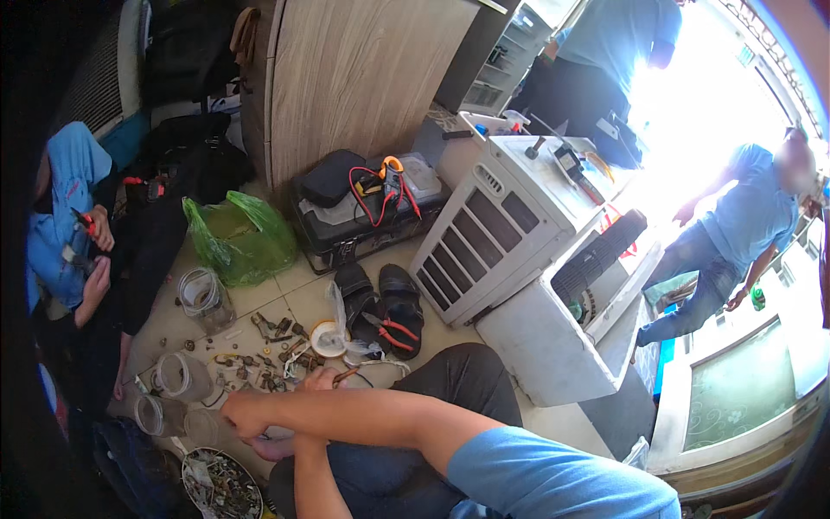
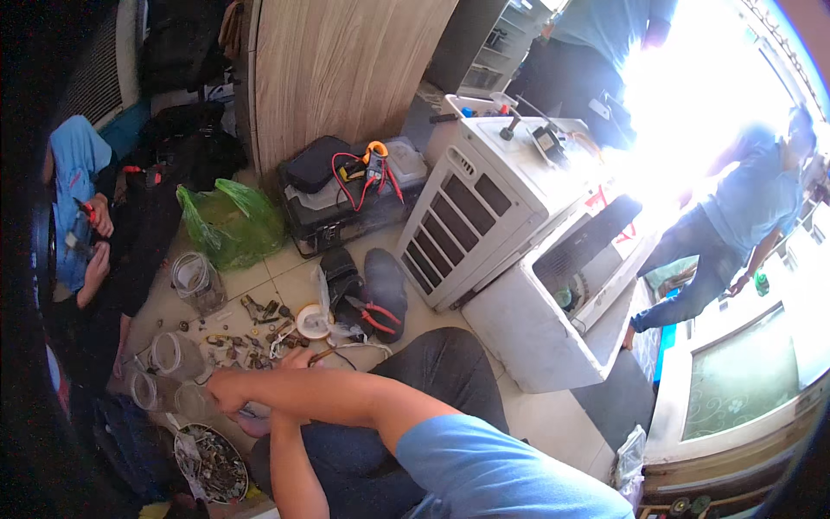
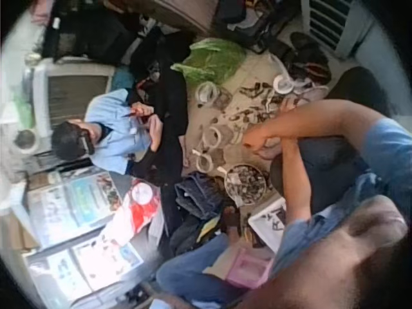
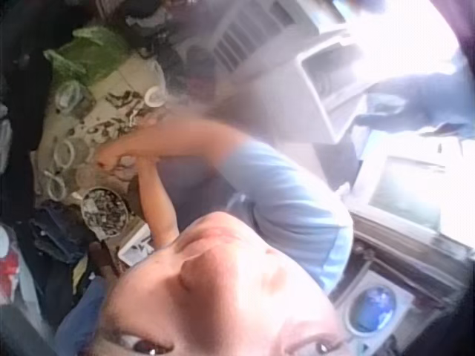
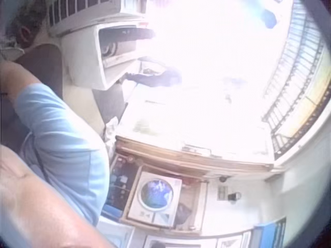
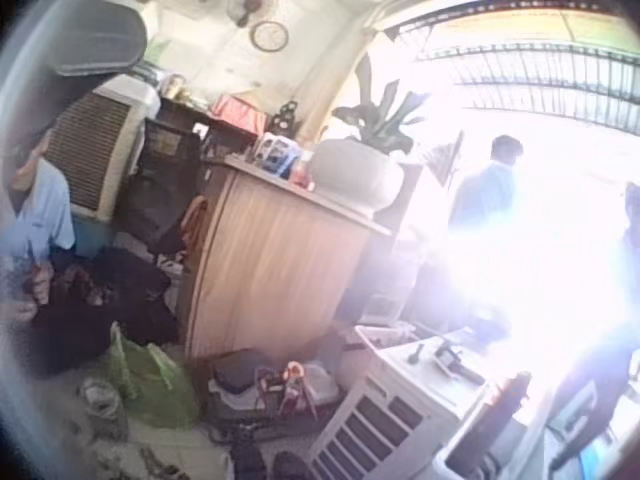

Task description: The person sits on the floor and uses a rotary tool and pliers to clean and modify small metal lock cylinders. They wipe the parts with a cloth, remove pins, and assemble components into a lock housing.

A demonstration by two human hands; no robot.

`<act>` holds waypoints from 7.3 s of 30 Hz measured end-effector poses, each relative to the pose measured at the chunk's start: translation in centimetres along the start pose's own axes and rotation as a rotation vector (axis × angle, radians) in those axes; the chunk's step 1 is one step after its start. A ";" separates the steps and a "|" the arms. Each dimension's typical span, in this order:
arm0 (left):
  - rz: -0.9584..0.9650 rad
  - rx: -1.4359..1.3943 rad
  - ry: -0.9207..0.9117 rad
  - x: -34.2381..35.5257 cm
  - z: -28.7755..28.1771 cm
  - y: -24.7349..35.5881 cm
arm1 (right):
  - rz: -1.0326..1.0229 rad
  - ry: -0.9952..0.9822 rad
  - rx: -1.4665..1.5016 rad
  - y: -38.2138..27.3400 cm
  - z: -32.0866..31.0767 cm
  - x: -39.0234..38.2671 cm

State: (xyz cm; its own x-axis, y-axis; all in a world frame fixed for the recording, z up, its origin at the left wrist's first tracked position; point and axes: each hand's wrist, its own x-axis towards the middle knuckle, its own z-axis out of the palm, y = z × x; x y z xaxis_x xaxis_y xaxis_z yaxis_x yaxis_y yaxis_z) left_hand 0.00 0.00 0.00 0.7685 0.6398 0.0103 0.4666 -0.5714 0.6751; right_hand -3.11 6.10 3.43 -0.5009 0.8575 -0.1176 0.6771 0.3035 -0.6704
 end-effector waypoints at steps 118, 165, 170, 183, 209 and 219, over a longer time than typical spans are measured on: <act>-0.217 -1.104 0.086 -0.3 -7.2 3.5 | 0.295 0.698 0.338 2.0 -14.5 -26.3; -0.232 -1.572 0.001 -7.2 6.7 13.2 | 1.052 0.948 0.153 1.1 2.2 -55.3; -0.396 -1.500 0.147 -7.2 4.8 12.9 | 1.013 0.853 0.632 -2.5 7.0 -59.6; -0.275 -1.468 0.629 -11.6 -4.0 3.2 | 0.591 0.655 -0.206 -1.7 -3.6 -47.0; -0.446 -1.444 0.619 -11.1 -2.8 3.3 | 0.606 0.487 -0.359 0.8 1.6 -36.0; -0.236 -1.088 0.389 -11.3 -2.5 5.7 | 0.416 0.637 0.152 -1.0 -7.0 -33.4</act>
State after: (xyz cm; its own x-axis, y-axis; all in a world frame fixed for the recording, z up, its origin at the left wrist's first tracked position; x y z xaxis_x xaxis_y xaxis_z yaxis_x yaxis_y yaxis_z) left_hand -7.07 -9.19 5.63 0.4403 0.8921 -0.1015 -0.1844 0.2005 0.9622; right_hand 16.74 -19.98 13.20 0.2168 0.9757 0.0312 0.6366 -0.1171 -0.7622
